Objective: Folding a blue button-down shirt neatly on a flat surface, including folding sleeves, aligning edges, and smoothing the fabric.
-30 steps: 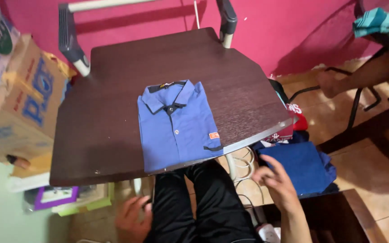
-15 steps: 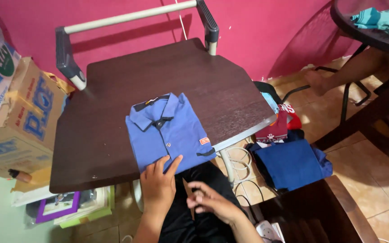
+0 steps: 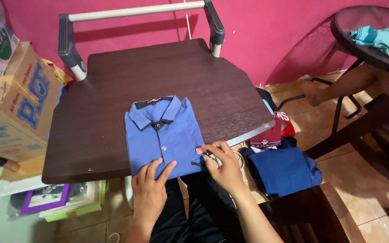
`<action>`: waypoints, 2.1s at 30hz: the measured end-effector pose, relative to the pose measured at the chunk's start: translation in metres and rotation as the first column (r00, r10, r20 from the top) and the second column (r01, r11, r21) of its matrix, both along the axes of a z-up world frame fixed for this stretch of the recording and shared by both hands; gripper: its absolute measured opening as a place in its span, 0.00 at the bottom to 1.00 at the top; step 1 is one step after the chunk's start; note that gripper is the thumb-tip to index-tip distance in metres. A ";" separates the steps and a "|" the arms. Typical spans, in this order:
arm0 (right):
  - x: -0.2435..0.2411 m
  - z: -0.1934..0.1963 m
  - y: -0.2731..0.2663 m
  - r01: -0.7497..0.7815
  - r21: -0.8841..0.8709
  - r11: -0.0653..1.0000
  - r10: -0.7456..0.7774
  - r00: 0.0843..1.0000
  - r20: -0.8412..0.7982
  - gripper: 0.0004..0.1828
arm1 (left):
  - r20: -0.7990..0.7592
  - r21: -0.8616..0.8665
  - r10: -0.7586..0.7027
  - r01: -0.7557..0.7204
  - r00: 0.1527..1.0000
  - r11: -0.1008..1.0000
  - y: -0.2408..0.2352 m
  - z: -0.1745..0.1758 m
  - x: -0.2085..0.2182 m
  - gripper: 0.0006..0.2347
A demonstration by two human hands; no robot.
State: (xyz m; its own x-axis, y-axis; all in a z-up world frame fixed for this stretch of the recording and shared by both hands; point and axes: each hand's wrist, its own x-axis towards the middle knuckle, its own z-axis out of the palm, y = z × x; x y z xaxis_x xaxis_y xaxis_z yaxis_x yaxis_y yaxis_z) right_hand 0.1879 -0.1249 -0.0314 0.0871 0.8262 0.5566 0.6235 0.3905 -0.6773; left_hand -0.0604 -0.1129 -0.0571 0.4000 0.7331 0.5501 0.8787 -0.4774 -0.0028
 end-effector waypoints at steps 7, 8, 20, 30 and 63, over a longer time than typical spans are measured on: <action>-0.005 0.004 0.020 -0.073 -0.155 0.985 0.091 0.990 0.111 0.18 | 0.098 -0.102 -0.015 0.025 0.995 0.994 0.005 0.010 -0.007 0.31; -0.005 0.003 0.025 -0.058 -0.167 0.984 0.089 0.979 0.183 0.18 | 0.092 -0.132 -0.007 0.020 0.996 0.991 0.006 0.013 -0.008 0.31; -0.035 -0.007 0.079 -0.084 -0.032 0.996 0.088 0.980 0.180 0.09 | 0.151 -0.243 0.045 -0.007 0.987 0.970 0.059 0.002 -0.046 0.26; -0.042 -0.024 0.085 0.016 0.082 0.997 -0.026 0.992 0.125 0.08 | 0.239 -0.155 0.068 -0.032 0.969 0.987 0.058 -0.014 -0.045 0.25; -0.049 0.015 0.097 -0.161 -0.278 0.947 0.029 0.904 -0.427 0.12 | 0.223 -0.659 0.315 -0.095 0.923 0.746 0.117 0.043 -0.041 0.14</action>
